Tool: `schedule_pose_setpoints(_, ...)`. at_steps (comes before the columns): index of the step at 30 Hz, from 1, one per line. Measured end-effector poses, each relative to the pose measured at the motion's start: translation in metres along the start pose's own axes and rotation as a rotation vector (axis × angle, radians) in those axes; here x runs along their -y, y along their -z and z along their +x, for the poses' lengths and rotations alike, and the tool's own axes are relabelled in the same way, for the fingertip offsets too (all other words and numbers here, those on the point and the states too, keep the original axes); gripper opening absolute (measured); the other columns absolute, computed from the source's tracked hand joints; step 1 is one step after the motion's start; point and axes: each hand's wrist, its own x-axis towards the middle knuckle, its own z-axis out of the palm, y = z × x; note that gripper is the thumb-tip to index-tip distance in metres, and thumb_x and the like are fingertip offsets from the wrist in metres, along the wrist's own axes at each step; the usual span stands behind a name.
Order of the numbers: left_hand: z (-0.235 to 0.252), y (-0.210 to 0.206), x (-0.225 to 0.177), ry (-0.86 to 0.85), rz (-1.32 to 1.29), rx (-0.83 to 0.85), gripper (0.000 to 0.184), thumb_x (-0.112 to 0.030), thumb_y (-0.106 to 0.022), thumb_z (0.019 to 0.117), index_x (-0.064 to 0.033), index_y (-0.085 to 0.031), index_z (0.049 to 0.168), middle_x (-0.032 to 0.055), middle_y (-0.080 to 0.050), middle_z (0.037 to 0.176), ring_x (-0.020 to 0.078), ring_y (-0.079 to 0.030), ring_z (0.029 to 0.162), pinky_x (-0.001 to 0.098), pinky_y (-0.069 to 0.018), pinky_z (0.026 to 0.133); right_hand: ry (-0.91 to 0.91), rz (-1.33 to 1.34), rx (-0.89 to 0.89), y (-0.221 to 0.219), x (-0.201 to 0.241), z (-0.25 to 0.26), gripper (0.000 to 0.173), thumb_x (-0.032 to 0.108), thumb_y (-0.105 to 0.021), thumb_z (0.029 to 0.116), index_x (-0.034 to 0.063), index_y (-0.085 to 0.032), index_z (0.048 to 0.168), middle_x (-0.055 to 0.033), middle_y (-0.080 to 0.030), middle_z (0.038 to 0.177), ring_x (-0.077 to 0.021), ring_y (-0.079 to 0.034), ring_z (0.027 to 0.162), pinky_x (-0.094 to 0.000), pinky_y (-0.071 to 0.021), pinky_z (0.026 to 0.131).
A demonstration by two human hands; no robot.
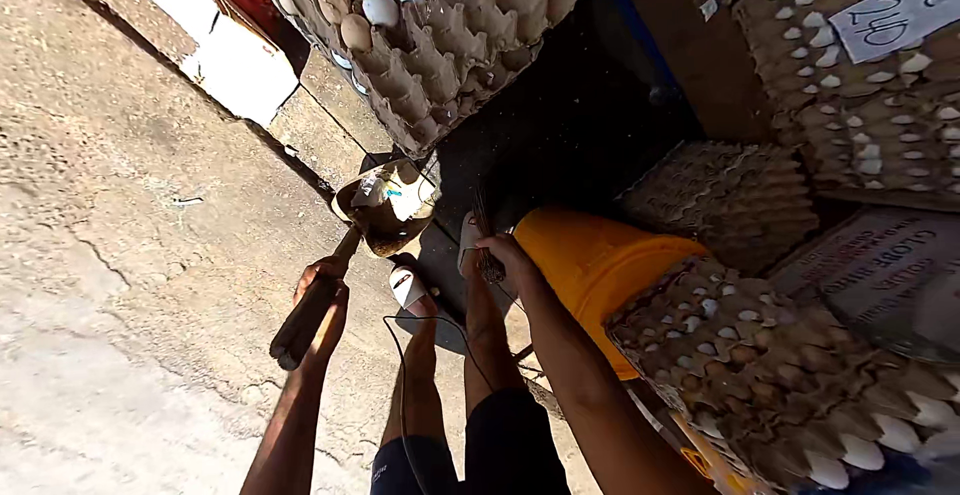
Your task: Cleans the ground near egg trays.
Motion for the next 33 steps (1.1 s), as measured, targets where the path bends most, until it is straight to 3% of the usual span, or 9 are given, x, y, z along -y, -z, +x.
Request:
schedule_pose_setpoints(4,-0.004,0.004,-0.001,0.048,0.052,0.032,0.023,-0.009,-0.060,0.0914,0.0012,-0.061,0.112,0.0175,-0.064,0.130,0.0246,-0.061,0.122,0.0409,-0.0508,0.102,0.045,0.151,0.227,0.033,-0.019,-0.061,0.051,0.027,-0.071,0.0946,0.0092,-0.058,0.140,-0.0157,-0.071,0.106,-0.0265,-0.072,0.081,-0.0453,-0.0633,0.071)
schedule_pose_setpoints(9,-0.009,-0.007,-0.011,0.163,0.091,-0.002,0.031,-0.018,-0.060,0.0912,0.0020,-0.061,0.115,0.0172,-0.062,0.136,0.0266,-0.058,0.128,0.0450,-0.0479,0.107,-0.124,0.679,-0.203,0.180,0.002,-0.057,0.036,0.026,-0.063,0.0991,0.0034,-0.057,0.127,-0.0157,-0.067,0.089,-0.0241,-0.066,0.068,-0.0403,-0.0590,0.058)
schedule_pose_setpoints(13,0.008,-0.034,-0.041,0.180,0.154,-0.022,0.033,-0.020,-0.058,0.0933,0.0018,-0.060,0.118,0.0161,-0.061,0.138,0.0262,-0.056,0.130,0.0446,-0.0442,0.110,-0.037,0.660,-0.162,0.194,0.074,0.043,0.035,0.023,-0.062,0.0987,-0.0006,-0.057,0.123,-0.0169,-0.066,0.098,-0.0247,-0.066,0.078,-0.0428,-0.0587,0.068)
schedule_pose_setpoints(17,0.023,-0.067,-0.060,0.110,-0.069,-0.085,0.026,-0.016,-0.061,0.0900,0.0019,-0.056,0.109,0.0166,-0.062,0.132,0.0229,-0.060,0.124,0.0388,-0.0503,0.105,0.026,0.414,0.041,0.210,0.096,0.011,0.043,0.026,-0.071,0.0942,0.0058,-0.061,0.132,-0.0150,-0.070,0.101,-0.0245,-0.070,0.080,-0.0421,-0.0614,0.071)
schedule_pose_setpoints(21,0.024,-0.083,-0.068,0.120,-0.099,-0.091,0.024,-0.016,-0.061,0.0895,-0.0011,-0.058,0.107,0.0146,-0.062,0.132,0.0228,-0.059,0.124,0.0394,-0.0513,0.104,0.101,0.541,-0.331,0.306,0.075,-0.017,0.039,0.022,-0.066,0.0985,0.0037,-0.060,0.132,-0.0163,-0.069,0.099,-0.0260,-0.069,0.076,-0.0440,-0.0617,0.066)
schedule_pose_setpoints(25,0.029,-0.080,-0.066,0.140,-0.124,-0.107,0.016,-0.009,-0.061,0.0892,-0.0015,-0.060,0.103,0.0145,-0.063,0.130,0.0231,-0.060,0.124,0.0407,-0.0510,0.104,0.140,0.543,-0.615,0.383,0.116,0.070,0.048,0.029,-0.072,0.0912,0.0083,-0.058,0.133,-0.0100,-0.066,0.117,-0.0214,-0.065,0.099,-0.0448,-0.0572,0.082)
schedule_pose_setpoints(29,0.023,-0.068,-0.064,0.152,-0.190,-0.107,0.017,-0.014,-0.064,0.0908,-0.0064,-0.060,0.105,0.0113,-0.062,0.131,0.0230,-0.058,0.125,0.0413,-0.0495,0.106,0.125,-0.124,-0.544,0.405,0.138,0.164,0.074,0.026,-0.081,0.0829,-0.0022,-0.050,0.144,-0.0233,-0.055,0.142,-0.0353,-0.053,0.130,-0.0588,-0.0466,0.106)
schedule_pose_setpoints(31,0.024,-0.064,-0.064,0.164,-0.109,-0.121,0.020,-0.017,-0.063,0.0904,-0.0039,-0.059,0.105,0.0147,-0.062,0.132,0.0256,-0.059,0.126,0.0437,-0.0496,0.105,0.089,-0.398,-0.403,0.393,0.134,0.138,0.073,0.026,-0.082,0.0842,-0.0053,-0.052,0.142,-0.0324,-0.053,0.140,-0.0467,-0.050,0.131,-0.0698,-0.0400,0.107)
schedule_pose_setpoints(33,0.019,-0.065,-0.065,0.207,-0.030,-0.113,0.022,-0.017,-0.061,0.0906,-0.0013,-0.058,0.106,0.0179,-0.061,0.134,0.0276,-0.058,0.127,0.0452,-0.0489,0.105,0.044,-0.559,-0.221,0.389,0.121,0.072,0.058,0.025,-0.080,0.0887,0.0072,-0.059,0.140,-0.0236,-0.062,0.133,-0.0386,-0.061,0.121,-0.0638,-0.0484,0.102)
